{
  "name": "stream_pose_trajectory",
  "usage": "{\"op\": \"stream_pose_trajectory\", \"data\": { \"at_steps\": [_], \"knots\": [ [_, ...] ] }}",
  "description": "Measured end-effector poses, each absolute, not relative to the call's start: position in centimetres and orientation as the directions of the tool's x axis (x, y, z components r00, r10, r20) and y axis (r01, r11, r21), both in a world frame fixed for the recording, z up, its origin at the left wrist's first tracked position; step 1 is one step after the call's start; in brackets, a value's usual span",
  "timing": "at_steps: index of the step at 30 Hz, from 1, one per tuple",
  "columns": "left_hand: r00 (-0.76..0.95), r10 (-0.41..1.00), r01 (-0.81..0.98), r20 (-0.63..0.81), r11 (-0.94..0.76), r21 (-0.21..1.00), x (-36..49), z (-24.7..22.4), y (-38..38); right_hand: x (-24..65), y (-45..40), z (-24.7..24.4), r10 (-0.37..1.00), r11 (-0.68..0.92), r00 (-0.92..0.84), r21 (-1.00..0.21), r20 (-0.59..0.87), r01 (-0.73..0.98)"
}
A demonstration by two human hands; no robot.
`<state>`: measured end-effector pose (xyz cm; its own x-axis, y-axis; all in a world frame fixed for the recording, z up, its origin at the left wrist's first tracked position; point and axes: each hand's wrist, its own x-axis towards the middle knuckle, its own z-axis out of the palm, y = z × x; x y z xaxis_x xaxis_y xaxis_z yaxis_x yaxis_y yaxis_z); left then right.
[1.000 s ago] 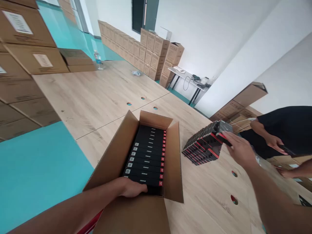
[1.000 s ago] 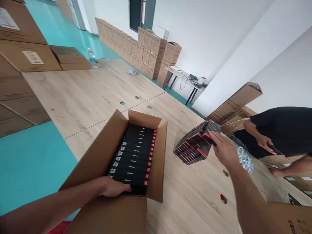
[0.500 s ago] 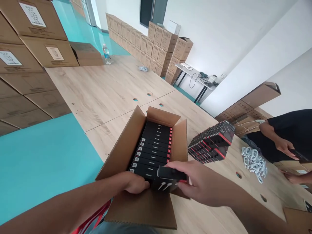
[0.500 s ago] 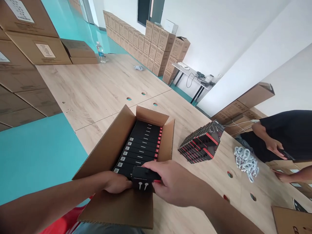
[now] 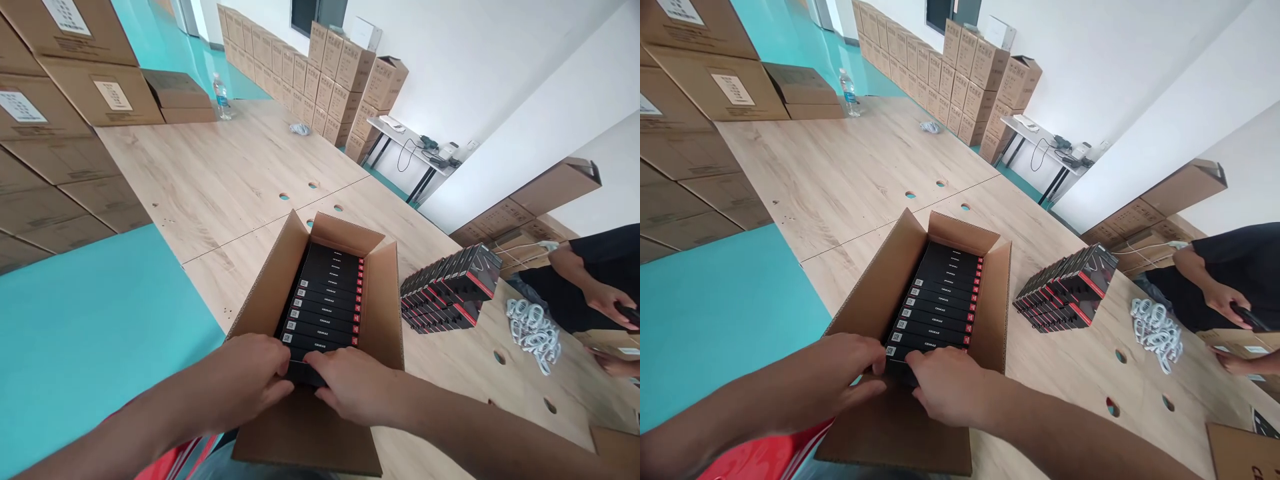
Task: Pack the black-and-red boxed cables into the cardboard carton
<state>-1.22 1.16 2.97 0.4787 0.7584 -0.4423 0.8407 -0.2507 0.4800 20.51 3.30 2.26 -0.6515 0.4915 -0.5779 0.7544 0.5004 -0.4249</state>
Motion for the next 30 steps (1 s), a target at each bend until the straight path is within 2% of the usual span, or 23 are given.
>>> {"op": "stream_pose_trajectory", "data": {
  "at_steps": [3, 8, 12, 15, 18, 22, 25, 30],
  "knots": [
    [0.441, 0.786, 0.850, -0.433, -0.212, 0.482, -0.3, 2.0, 0.9, 20.0, 3.9, 1.9, 0.500, 0.494, -0.661, -0.443, -0.559, 0.748],
    [0.409, 0.791, 0.880, -0.454, -0.211, 0.426, 1.0, 0.7, 1.3, 20.1, 4.3, 1.7, 0.537, 0.382, -0.631, -0.506, -0.560, 0.774],
    [0.475, 0.733, 0.873, -0.487, -0.324, 0.364, 1.1, 0.3, 1.5, 20.5, 3.7, 1.1, 0.533, 0.275, -0.598, -0.546, -0.598, 0.791],
    [0.497, 0.683, 0.864, -0.535, -0.447, 0.232, 0.9, -0.3, 1.6, 21.3, 4.1, 2.0, 0.534, 0.231, -0.578, -0.551, -0.617, 0.802],
    [0.526, 0.653, 0.836, -0.544, -0.516, 0.189, 0.8, -0.6, 1.5, 23.3, 5.0, 4.5, 0.625, 0.154, -0.566, -0.626, -0.538, 0.765],
    [0.544, 0.707, 0.839, -0.452, -0.466, 0.282, 0.8, -0.5, 0.9, 28.6, 5.6, 7.8, 0.830, 0.014, -0.424, -0.745, -0.363, 0.667],
    [0.540, 0.672, 0.839, -0.507, -0.482, 0.254, 1.1, -0.8, 1.2, 33.6, 5.2, 8.8, 0.941, -0.018, -0.242, -0.753, -0.235, 0.658],
    [0.515, 0.608, 0.834, -0.604, -0.517, 0.191, 1.6, -1.5, 2.6, 40.3, 3.6, 7.8, 0.993, -0.079, -0.018, -0.760, -0.119, 0.645]
  ]
}}
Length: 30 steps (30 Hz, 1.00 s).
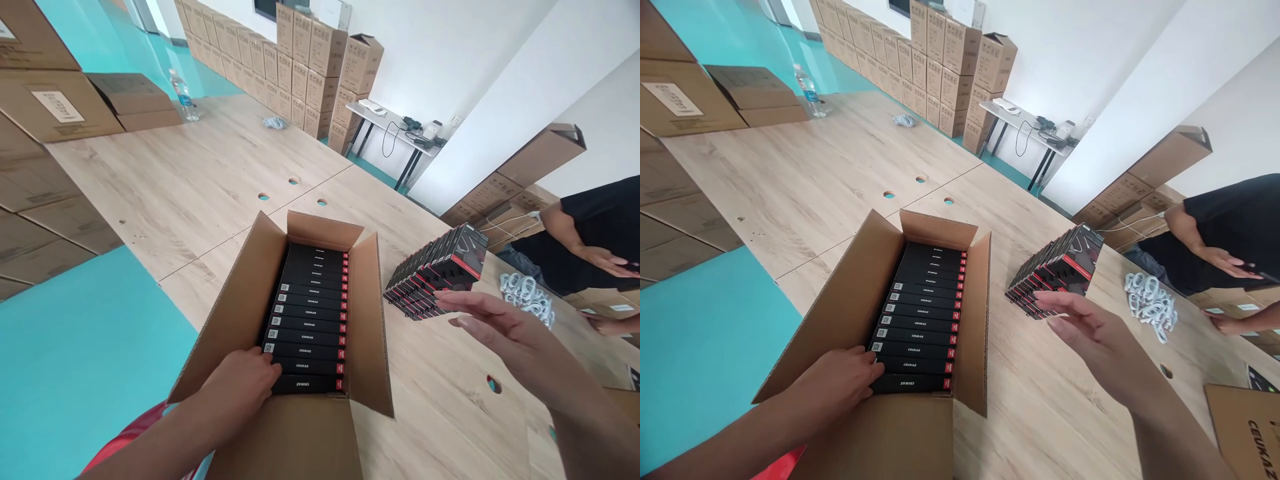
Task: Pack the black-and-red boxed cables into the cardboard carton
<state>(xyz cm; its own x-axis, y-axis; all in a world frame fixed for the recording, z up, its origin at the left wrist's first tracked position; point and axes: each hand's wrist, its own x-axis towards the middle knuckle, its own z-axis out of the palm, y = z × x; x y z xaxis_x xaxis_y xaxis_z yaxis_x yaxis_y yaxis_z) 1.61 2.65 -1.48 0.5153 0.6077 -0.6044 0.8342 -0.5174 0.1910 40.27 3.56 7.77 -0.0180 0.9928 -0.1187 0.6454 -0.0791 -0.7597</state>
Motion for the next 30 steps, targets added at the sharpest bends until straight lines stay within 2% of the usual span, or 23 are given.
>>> {"op": "stream_pose_trajectory", "data": {
  "at_steps": [3, 7, 9, 12, 14, 18, 20, 23, 27, 30],
  "knots": [
    [0.510, 0.582, 0.816, -0.633, -0.560, 0.142, 1.0, -1.6, 2.8, 42.2, 2.4, 7.0, 0.995, -0.094, 0.032, -0.745, -0.096, 0.661],
    [0.472, 0.617, 0.795, -0.630, -0.606, 0.003, 0.5, -1.6, 2.5, 42.7, 0.9, 6.6, 0.992, -0.122, 0.047, -0.743, -0.121, 0.658],
    [0.454, 0.596, 0.786, -0.662, -0.618, -0.017, 0.9, -1.2, 2.7, 42.0, 0.4, 6.5, 0.993, -0.108, 0.039, -0.736, -0.110, 0.668],
    [0.439, 0.550, 0.785, -0.710, -0.620, 0.005, 1.9, -0.4, 3.0, 39.7, -0.2, 6.4, 0.998, -0.028, -0.027, -0.720, -0.065, 0.693],
    [0.425, 0.555, 0.797, -0.715, -0.604, 0.005, 2.1, -0.2, 3.1, 37.7, -0.4, 6.5, 0.990, 0.057, -0.133, -0.714, -0.052, 0.698],
    [0.499, 0.610, 0.797, -0.616, -0.602, 0.048, 1.2, -1.3, 2.3, 35.3, -0.2, 6.8, 0.947, 0.160, -0.309, -0.702, -0.090, 0.694],
    [0.543, 0.627, 0.787, -0.558, -0.613, 0.077, 0.8, -2.2, 1.9, 35.3, 0.1, 6.8, 0.959, 0.157, -0.276, -0.707, -0.057, 0.689],
    [0.546, 0.621, 0.791, -0.563, -0.604, 0.100, 1.0, -2.4, 1.8, 35.8, 0.3, 6.3, 0.983, 0.126, -0.181, -0.713, -0.002, 0.690],
    [0.583, 0.598, 0.781, -0.550, -0.598, 0.177, 1.1, 0.1, 2.0, 36.3, -0.1, 5.8, 0.986, 0.113, -0.168, -0.697, -0.010, 0.708],
    [0.574, 0.669, 0.814, -0.473, -0.532, 0.235, -1.2, 2.8, 1.8, 36.2, -0.4, 6.2, 0.988, 0.116, -0.152, -0.671, 0.005, 0.732]
  ]
}}
